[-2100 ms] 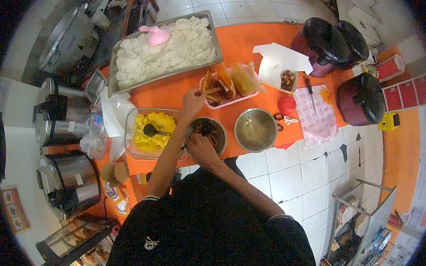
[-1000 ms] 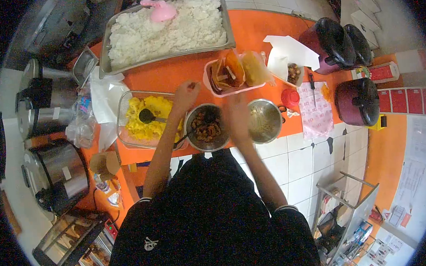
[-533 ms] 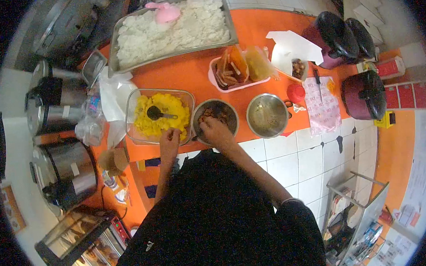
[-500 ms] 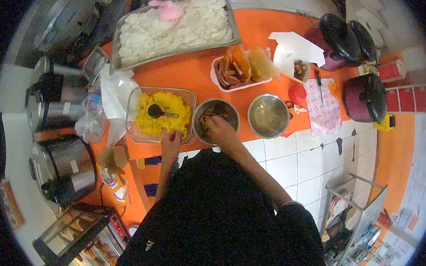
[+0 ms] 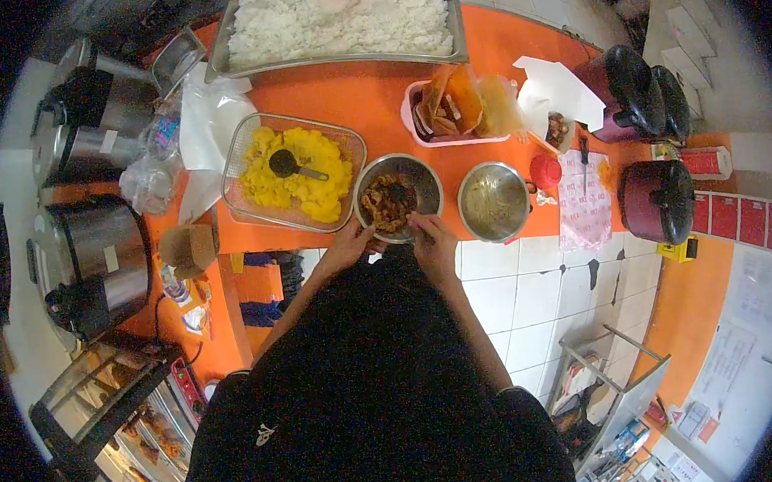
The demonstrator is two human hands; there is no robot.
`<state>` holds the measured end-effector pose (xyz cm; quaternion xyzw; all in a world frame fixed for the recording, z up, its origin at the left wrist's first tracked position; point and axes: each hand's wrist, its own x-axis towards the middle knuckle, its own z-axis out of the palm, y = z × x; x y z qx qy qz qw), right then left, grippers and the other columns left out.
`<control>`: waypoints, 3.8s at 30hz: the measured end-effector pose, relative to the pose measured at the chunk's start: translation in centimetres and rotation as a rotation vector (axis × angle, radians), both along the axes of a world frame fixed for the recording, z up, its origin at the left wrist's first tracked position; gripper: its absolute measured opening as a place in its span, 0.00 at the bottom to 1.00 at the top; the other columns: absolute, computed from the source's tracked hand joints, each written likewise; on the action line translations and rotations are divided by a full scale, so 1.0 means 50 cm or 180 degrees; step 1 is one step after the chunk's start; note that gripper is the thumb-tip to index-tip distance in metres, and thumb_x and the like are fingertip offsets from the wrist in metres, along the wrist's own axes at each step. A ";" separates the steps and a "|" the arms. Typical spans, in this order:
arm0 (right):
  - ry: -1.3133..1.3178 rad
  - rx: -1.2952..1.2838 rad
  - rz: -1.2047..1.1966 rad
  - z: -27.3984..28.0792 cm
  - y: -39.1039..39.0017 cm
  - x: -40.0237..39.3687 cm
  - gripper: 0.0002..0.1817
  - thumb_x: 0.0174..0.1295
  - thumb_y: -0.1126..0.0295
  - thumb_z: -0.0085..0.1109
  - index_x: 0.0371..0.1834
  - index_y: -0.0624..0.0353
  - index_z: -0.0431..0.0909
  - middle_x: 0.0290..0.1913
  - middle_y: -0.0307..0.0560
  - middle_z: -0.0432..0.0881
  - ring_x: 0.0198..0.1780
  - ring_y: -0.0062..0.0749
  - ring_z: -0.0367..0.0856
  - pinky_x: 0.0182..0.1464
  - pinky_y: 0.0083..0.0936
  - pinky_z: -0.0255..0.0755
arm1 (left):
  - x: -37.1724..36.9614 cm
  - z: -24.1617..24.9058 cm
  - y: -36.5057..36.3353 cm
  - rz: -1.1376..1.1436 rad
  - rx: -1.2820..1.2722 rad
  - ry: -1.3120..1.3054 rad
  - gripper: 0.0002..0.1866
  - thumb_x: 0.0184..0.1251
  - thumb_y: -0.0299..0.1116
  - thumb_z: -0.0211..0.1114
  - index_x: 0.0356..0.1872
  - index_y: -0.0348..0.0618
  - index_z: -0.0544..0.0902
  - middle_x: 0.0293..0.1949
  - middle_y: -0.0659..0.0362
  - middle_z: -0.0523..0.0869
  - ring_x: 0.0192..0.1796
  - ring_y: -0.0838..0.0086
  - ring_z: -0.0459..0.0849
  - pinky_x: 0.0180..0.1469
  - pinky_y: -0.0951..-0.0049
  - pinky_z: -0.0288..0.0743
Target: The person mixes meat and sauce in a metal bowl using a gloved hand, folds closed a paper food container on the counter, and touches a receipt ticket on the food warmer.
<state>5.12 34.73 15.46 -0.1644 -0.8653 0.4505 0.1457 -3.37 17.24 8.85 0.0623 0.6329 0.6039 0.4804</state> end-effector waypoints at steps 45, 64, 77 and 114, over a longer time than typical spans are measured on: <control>0.0224 -0.0146 -0.1115 -0.061 0.013 0.005 0.08 0.59 0.83 0.60 0.40 0.63 0.83 0.38 0.49 0.86 0.41 0.32 0.85 0.44 0.24 0.77 | -0.022 -0.005 -0.005 -0.0198 0.0206 0.0096 0.14 0.79 0.34 0.39 0.51 0.32 0.65 0.34 0.50 0.82 0.33 0.69 0.85 0.36 0.69 0.81; 0.0280 0.0544 -0.0444 0.014 -0.055 0.033 0.14 0.55 0.87 0.58 0.43 0.63 0.82 0.41 0.52 0.84 0.43 0.40 0.85 0.46 0.26 0.79 | -0.025 -0.035 -0.009 -0.0165 0.0317 0.0110 0.13 0.77 0.33 0.42 0.49 0.33 0.68 0.32 0.52 0.82 0.30 0.69 0.85 0.31 0.70 0.80; 0.0299 0.0694 -0.0031 0.015 -0.060 0.044 0.16 0.51 0.88 0.58 0.43 0.61 0.82 0.44 0.51 0.82 0.46 0.44 0.84 0.46 0.31 0.79 | -0.034 -0.022 -0.008 -0.0329 0.0127 0.0006 0.13 0.78 0.33 0.41 0.51 0.33 0.68 0.32 0.52 0.82 0.30 0.71 0.84 0.32 0.71 0.80; 0.0508 -0.0265 -0.0161 -0.036 -0.004 0.008 0.14 0.59 0.82 0.57 0.47 0.62 0.83 0.43 0.49 0.84 0.47 0.37 0.81 0.54 0.33 0.73 | -0.012 -0.056 0.010 -0.0045 0.0093 0.0072 0.18 0.76 0.35 0.46 0.60 0.35 0.65 0.36 0.49 0.82 0.32 0.67 0.86 0.32 0.68 0.82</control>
